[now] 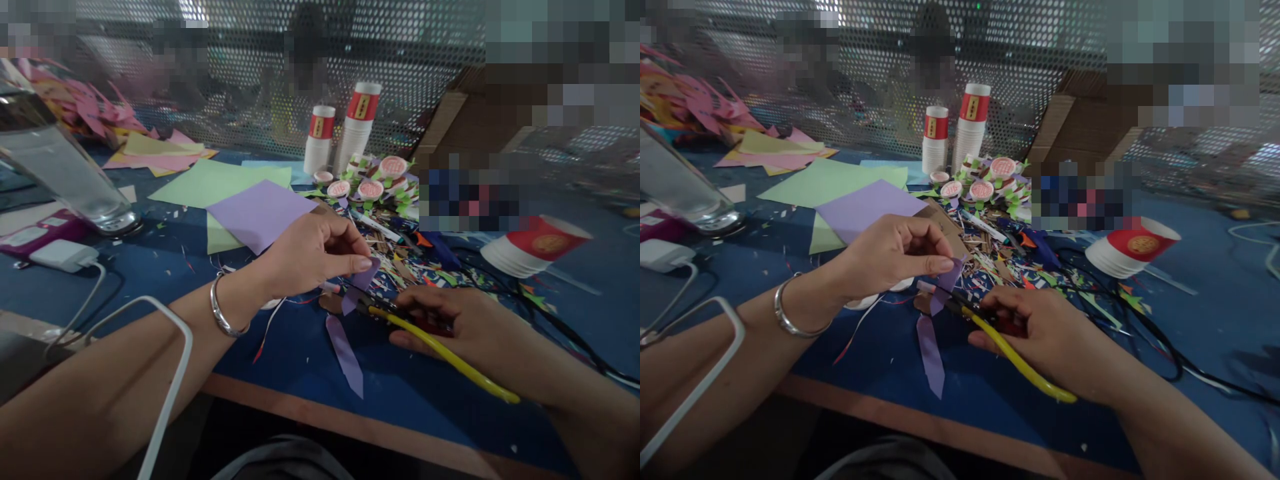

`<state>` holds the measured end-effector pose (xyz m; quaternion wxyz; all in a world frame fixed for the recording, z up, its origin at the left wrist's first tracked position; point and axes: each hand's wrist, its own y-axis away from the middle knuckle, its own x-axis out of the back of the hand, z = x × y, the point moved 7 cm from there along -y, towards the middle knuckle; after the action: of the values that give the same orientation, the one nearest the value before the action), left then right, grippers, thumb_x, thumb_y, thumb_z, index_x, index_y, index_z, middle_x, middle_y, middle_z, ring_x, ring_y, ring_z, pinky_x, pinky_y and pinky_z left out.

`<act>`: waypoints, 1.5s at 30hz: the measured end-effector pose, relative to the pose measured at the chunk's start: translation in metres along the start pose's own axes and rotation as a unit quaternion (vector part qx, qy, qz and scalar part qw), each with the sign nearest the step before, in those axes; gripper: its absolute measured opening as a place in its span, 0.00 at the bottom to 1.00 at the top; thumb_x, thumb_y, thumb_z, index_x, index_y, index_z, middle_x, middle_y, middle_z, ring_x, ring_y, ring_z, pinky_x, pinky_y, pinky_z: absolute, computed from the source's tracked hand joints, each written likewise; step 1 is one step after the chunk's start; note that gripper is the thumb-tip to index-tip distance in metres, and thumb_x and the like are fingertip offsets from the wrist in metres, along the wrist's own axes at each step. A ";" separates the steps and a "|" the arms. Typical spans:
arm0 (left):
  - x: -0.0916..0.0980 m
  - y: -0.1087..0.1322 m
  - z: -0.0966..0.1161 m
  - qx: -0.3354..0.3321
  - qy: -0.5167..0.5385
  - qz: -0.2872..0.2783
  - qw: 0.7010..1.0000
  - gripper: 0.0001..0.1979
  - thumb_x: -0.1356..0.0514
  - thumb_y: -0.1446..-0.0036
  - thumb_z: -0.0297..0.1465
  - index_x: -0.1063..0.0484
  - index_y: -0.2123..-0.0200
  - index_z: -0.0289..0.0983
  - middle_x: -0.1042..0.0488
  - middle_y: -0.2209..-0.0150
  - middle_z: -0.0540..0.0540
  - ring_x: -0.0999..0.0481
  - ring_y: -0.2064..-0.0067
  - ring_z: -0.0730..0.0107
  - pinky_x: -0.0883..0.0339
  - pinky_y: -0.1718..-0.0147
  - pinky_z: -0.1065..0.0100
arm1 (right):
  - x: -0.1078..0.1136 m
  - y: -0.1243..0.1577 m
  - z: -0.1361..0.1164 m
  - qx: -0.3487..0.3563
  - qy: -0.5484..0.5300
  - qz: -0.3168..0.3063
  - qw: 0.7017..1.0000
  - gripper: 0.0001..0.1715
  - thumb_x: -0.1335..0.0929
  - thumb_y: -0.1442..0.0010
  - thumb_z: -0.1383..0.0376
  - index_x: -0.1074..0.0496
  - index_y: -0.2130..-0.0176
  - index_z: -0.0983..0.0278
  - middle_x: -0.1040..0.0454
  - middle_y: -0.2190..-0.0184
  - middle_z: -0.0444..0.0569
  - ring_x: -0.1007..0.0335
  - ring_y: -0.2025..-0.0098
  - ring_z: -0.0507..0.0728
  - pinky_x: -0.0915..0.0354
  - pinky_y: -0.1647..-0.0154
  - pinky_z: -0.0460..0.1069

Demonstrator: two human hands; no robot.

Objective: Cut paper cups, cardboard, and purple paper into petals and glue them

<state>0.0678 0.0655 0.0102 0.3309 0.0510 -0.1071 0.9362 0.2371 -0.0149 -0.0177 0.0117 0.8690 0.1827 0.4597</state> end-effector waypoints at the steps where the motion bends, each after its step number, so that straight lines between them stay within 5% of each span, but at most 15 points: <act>1: 0.000 0.000 0.000 -0.003 -0.004 0.000 1.000 0.05 0.31 0.46 0.27 0.24 0.69 0.33 0.23 0.71 0.49 0.25 0.69 0.76 0.30 0.68 0.73 | 0.000 0.000 0.001 -0.001 0.006 -0.001 1.000 0.27 0.29 0.41 0.42 0.22 0.58 0.62 0.27 0.75 0.44 0.34 0.74 0.55 0.39 0.73 0.49; 22: -0.010 -0.003 -0.008 -0.019 -0.030 -0.023 0.999 0.05 0.33 0.45 0.28 0.25 0.67 0.35 0.24 0.70 0.48 0.26 0.69 0.74 0.29 0.72 0.72 | -0.002 0.006 -0.004 0.099 0.133 0.041 0.985 0.22 0.36 0.32 0.50 0.21 0.66 0.59 0.28 0.81 0.45 0.37 0.80 0.54 0.43 0.75 0.50; 32: -0.012 -0.005 -0.010 -0.036 -0.060 -0.043 0.997 0.05 0.34 0.44 0.29 0.26 0.66 0.35 0.24 0.69 0.48 0.25 0.68 0.73 0.29 0.70 0.71 | -0.004 0.006 -0.007 0.102 0.165 0.024 0.981 0.17 0.36 0.34 0.54 0.24 0.67 0.58 0.23 0.77 0.48 0.29 0.78 0.58 0.44 0.76 0.51; 45: -0.008 -0.007 -0.013 -0.030 -0.004 -0.037 0.999 0.05 0.35 0.42 0.25 0.30 0.66 0.34 0.25 0.71 0.50 0.24 0.69 0.75 0.30 0.67 0.70 | 0.001 0.004 -0.001 0.093 0.139 0.056 0.984 0.23 0.34 0.34 0.45 0.24 0.66 0.58 0.22 0.76 0.47 0.28 0.77 0.58 0.42 0.75 0.51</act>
<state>0.0780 0.0685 -0.0025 0.3663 0.0486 -0.1350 0.9194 0.2379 -0.0189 -0.0157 -0.1201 0.8030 0.1757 0.5566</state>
